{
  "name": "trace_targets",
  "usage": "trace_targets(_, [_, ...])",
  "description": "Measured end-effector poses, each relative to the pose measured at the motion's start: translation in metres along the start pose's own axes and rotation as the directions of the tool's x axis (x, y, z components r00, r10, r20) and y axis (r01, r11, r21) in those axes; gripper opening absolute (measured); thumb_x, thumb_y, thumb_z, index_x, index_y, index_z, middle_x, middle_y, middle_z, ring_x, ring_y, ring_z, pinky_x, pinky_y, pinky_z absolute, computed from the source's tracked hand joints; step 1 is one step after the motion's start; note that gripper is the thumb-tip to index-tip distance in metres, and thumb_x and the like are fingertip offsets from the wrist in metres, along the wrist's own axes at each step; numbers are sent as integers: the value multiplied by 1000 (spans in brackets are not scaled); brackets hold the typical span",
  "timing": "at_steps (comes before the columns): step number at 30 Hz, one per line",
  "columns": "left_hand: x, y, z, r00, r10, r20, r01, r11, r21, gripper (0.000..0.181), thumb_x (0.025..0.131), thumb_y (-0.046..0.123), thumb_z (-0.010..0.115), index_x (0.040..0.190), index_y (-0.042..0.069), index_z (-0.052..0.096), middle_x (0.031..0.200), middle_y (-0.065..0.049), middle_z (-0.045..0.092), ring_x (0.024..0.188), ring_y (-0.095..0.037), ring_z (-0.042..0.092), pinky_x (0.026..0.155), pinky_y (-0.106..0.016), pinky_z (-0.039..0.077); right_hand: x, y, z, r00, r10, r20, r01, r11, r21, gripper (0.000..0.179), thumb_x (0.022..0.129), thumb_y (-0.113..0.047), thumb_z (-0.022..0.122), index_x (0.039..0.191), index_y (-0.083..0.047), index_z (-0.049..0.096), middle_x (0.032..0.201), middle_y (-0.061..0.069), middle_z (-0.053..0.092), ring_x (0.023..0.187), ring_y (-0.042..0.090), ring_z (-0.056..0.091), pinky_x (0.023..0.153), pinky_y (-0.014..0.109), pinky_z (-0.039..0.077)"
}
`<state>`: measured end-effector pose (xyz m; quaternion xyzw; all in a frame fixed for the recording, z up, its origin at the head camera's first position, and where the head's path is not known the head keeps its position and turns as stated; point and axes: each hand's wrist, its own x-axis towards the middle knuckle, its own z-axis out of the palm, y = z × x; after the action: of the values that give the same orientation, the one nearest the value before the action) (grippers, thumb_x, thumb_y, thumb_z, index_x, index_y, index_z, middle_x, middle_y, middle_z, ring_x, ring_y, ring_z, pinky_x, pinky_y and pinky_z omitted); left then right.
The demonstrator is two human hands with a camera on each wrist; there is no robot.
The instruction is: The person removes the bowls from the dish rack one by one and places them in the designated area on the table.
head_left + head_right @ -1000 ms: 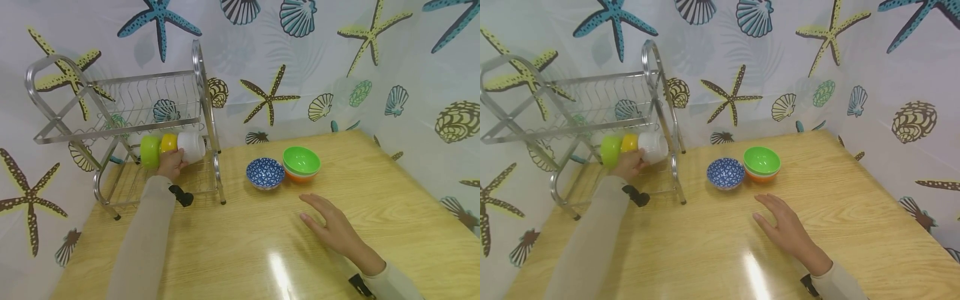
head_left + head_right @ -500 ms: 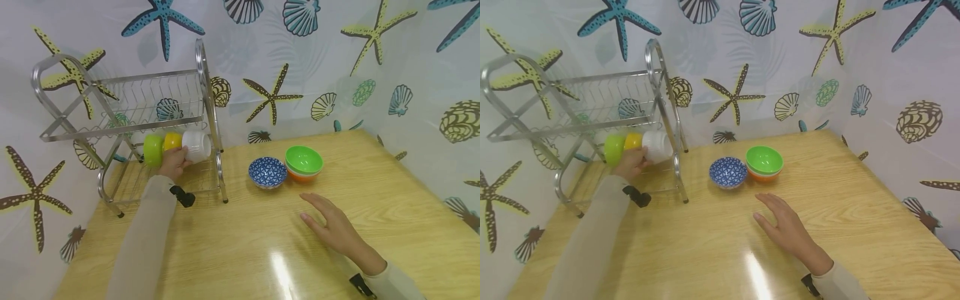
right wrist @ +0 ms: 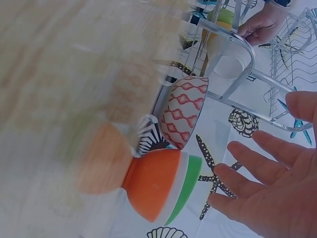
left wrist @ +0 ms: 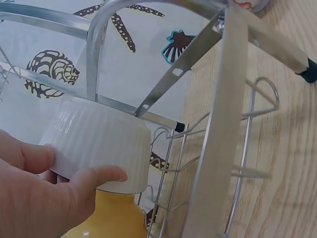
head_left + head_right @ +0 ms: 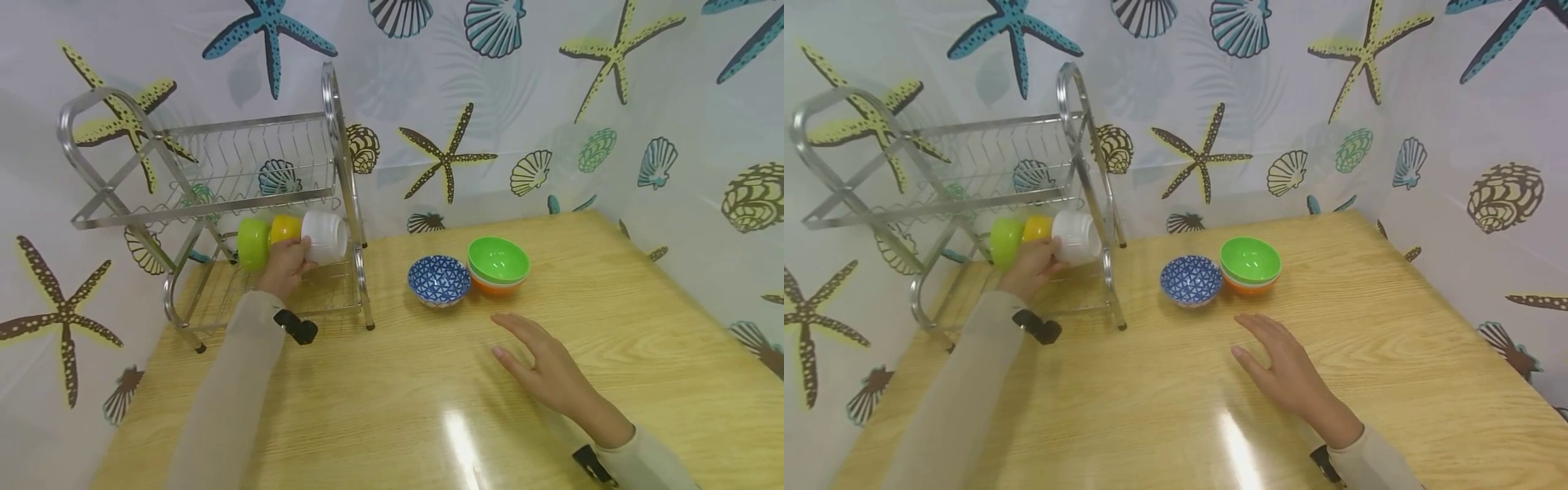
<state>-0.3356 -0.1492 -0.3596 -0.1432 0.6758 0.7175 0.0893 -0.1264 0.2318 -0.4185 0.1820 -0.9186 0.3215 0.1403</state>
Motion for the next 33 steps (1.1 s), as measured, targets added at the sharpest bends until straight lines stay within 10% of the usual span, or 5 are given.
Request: trace_targets(33, [-62,-5,-38,955,285,83,-296,914,277,46,102,23,45,141,-2,42,134,-16,45,114,-22,51,98,-31,49,-1,-2,1,1000,2,-2,-2,1000,27,47,95,-21,62,137,-4,50,141,19,47,131,42,40,104,63,34])
